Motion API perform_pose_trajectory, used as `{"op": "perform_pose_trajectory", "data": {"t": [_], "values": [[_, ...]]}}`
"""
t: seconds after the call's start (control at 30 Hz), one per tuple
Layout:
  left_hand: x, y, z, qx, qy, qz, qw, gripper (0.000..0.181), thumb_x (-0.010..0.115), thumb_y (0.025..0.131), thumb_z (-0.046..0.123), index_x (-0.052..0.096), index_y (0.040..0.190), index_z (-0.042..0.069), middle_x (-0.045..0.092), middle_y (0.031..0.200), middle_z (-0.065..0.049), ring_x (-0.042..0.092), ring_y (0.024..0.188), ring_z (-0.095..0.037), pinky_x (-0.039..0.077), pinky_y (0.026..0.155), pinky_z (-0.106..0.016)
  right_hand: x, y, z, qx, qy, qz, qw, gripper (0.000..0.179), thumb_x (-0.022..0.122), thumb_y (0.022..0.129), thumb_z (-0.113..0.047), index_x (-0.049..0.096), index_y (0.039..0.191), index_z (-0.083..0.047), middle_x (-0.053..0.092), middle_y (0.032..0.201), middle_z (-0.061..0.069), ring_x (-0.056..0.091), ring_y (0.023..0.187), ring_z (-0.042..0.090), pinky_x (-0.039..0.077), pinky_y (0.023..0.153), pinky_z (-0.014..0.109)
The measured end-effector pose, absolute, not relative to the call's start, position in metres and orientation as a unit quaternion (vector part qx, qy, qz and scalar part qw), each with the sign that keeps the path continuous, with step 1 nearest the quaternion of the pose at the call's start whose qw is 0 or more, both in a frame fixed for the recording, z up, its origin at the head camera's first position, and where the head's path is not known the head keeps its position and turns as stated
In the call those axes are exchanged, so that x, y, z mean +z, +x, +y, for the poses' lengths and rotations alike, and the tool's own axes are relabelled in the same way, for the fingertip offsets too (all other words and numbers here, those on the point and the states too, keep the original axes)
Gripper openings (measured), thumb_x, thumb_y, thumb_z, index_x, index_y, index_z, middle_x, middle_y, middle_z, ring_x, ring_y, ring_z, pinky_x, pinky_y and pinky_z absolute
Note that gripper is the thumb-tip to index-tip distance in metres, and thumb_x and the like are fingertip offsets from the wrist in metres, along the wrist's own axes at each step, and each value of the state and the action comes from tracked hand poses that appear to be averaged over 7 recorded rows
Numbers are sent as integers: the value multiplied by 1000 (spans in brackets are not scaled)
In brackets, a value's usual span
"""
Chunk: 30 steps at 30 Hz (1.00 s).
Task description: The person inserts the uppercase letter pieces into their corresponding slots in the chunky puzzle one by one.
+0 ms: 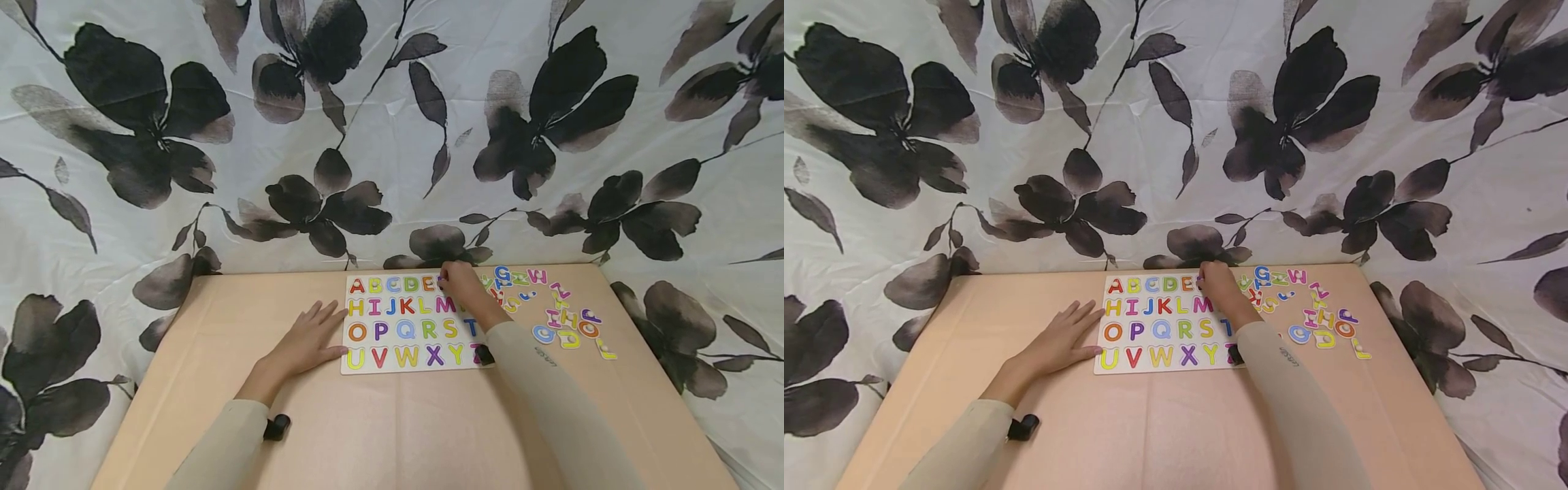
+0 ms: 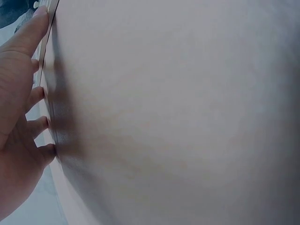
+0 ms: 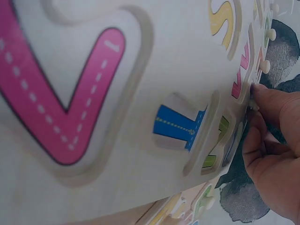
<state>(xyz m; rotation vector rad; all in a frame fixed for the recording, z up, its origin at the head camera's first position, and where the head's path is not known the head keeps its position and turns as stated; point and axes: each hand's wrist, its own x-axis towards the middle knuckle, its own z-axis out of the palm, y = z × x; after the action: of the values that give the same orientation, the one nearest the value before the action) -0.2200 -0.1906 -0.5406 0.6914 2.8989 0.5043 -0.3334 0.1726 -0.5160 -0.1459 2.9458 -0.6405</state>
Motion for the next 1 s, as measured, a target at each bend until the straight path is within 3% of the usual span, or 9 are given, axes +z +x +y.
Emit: {"op": "perform_pose_trajectory", "data": {"t": [0.13, 0.57, 0.73, 1.0], "values": [[-540, -219, -191, 166, 232, 957, 57, 84, 70, 93, 56, 41, 160, 16, 32, 168, -16, 20, 156, -48, 21, 121, -72, -517, -330, 174, -223, -44, 972, 62, 15, 70, 100, -21, 67, 105, -8, 64, 96, 9, 61, 88, 23, 53, 71, 30], [-542, -218, -193, 166, 231, 957, 64, 84, 69, 93, 57, 39, 161, 18, 31, 169, -15, 19, 157, -48, 21, 122, -71, -515, -323, 182, -237, -49, 967, 74, 27, 67, 101, -17, 69, 125, -5, 66, 110, 12, 60, 99, 26, 57, 91, 39], [-542, -219, -192, 164, 227, 958, 59, 83, 69, 93, 56, 40, 160, 17, 32, 168, -15, 21, 156, -48, 22, 121, -71, -512, -326, 206, -265, -52, 961, 68, 31, 67, 101, -16, 67, 129, -4, 66, 114, 13, 59, 101, 27, 56, 93, 42], [-542, -222, -191, 161, 227, 959, 53, 82, 69, 93, 56, 41, 160, 16, 33, 168, -16, 22, 156, -49, 24, 120, -72, -508, -331, 263, -259, -66, 963, 19, 26, 64, 103, -15, 68, 123, 0, 63, 116, 19, 61, 103, 33, 57, 91, 47]]}}
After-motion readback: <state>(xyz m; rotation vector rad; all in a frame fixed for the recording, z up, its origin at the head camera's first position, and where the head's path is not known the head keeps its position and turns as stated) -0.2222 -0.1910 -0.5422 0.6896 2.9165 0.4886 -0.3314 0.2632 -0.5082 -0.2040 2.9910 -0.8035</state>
